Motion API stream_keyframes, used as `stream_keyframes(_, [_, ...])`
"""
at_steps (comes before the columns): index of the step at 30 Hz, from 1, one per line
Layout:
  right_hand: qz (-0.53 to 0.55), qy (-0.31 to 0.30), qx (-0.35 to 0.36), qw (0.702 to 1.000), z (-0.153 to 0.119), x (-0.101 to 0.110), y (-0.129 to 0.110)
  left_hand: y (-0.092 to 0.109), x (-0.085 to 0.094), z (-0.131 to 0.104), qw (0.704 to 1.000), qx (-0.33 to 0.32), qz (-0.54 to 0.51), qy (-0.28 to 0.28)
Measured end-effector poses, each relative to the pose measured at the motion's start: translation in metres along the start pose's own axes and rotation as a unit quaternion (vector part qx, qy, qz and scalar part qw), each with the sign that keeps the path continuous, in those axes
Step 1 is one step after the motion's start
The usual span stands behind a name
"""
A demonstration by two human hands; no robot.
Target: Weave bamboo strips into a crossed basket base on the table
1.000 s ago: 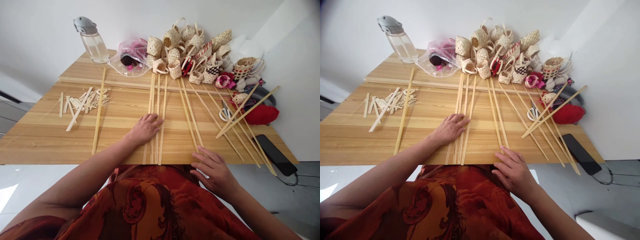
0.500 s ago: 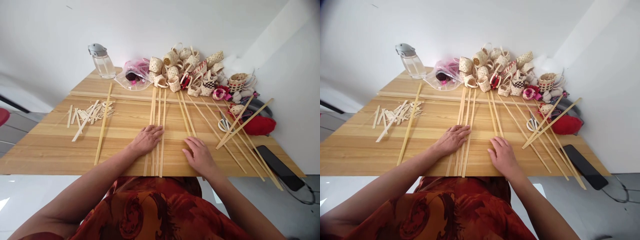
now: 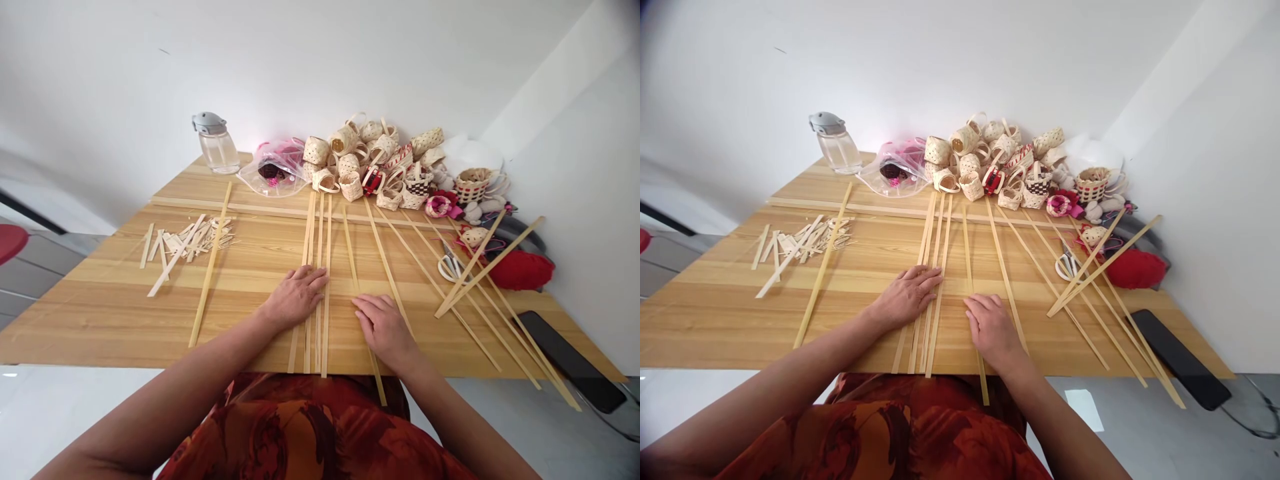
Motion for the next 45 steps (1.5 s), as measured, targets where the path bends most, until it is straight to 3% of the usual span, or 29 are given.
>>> stream_keyframes(7, [0.013, -0.015, 0.028, 0.999, 0.016, -0.012, -0.008, -0.001, 0.0, 0.0, 1.0, -0.003, -0.015, 0.017])
stream_keyframes(16, [-0.073, -0.079, -0.033, 0.994, 0.026, -0.032, 0.001, -0.001, -0.007, 0.0, 0.999, -0.028, -0.031, 0.022])
stream_keyframes(31, [-0.082, -0.096, -0.048, 0.991, 0.047, -0.043, -0.008, -0.003, -0.006, -0.001, 0.997, -0.031, -0.055, 0.047])
stream_keyframes(39, [-0.068, -0.077, -0.044, 0.994, 0.047, -0.037, -0.01, -0.002, 0.002, -0.001, 0.996, -0.022, -0.078, 0.04])
stream_keyframes(45, [-0.086, -0.017, -0.068, 0.994, 0.038, -0.001, 0.013, -0.007, 0.007, -0.003, 0.993, -0.003, -0.105, 0.051])
Point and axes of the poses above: each hand's wrist, its own z-axis towards the middle knuckle, its own x-axis out of the back of the hand, y = z × x, the point moved 9 cm from there along z, towards the middle knuckle, and after that the axes turned 3 degrees about z, right-handed, at the moved point
